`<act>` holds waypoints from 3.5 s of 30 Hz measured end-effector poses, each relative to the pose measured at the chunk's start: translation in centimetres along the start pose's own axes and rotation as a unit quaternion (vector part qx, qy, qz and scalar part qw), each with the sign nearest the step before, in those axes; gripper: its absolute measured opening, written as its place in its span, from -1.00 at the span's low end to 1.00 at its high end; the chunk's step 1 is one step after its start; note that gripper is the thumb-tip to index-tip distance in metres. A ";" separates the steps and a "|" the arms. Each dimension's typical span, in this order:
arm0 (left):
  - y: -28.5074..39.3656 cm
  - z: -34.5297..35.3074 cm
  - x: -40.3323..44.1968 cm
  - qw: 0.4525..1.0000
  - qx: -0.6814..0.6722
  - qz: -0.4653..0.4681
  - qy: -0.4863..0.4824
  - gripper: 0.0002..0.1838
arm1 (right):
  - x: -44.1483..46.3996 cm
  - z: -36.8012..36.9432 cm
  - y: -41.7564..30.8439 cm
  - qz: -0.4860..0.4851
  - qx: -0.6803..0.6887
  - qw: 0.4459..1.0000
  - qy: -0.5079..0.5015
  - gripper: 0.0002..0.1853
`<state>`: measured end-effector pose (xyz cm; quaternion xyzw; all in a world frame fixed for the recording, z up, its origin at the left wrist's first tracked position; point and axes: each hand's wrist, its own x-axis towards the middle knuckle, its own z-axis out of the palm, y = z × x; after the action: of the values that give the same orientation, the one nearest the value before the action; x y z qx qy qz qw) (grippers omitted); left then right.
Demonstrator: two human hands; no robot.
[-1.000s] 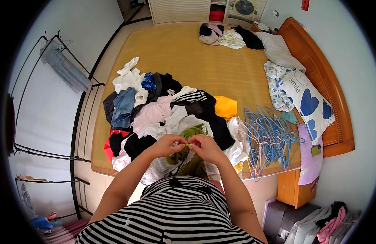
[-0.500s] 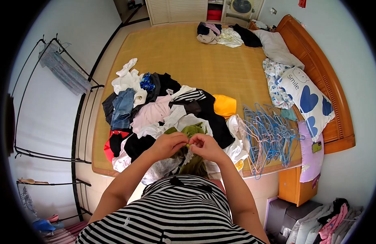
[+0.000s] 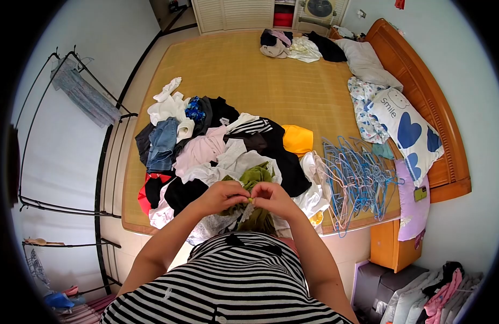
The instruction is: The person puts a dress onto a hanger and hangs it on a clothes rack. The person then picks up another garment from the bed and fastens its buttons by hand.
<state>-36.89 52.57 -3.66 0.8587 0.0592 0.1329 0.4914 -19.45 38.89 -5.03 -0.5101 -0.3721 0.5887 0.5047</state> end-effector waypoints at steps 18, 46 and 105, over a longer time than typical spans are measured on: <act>1.6 -0.1 -0.4 0.989 0.141 0.021 -0.031 -0.85 | -1.3 1.0 -0.2 0.010 -0.075 0.995 0.069 -0.90; 1.3 0.1 -0.4 0.998 0.056 0.006 -0.033 -0.83 | -1.5 1.0 0.0 0.022 -0.192 0.975 0.105 -0.80; 0.2 1.1 -0.1 0.889 -0.272 -0.367 0.037 -0.79 | -0.8 3.2 -0.1 -0.223 -0.314 0.891 0.238 -0.84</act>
<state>-36.66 51.52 -4.03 0.6026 0.3499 -0.0147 0.7171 -22.63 38.37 -4.12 -0.6705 -0.5103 0.1738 0.5098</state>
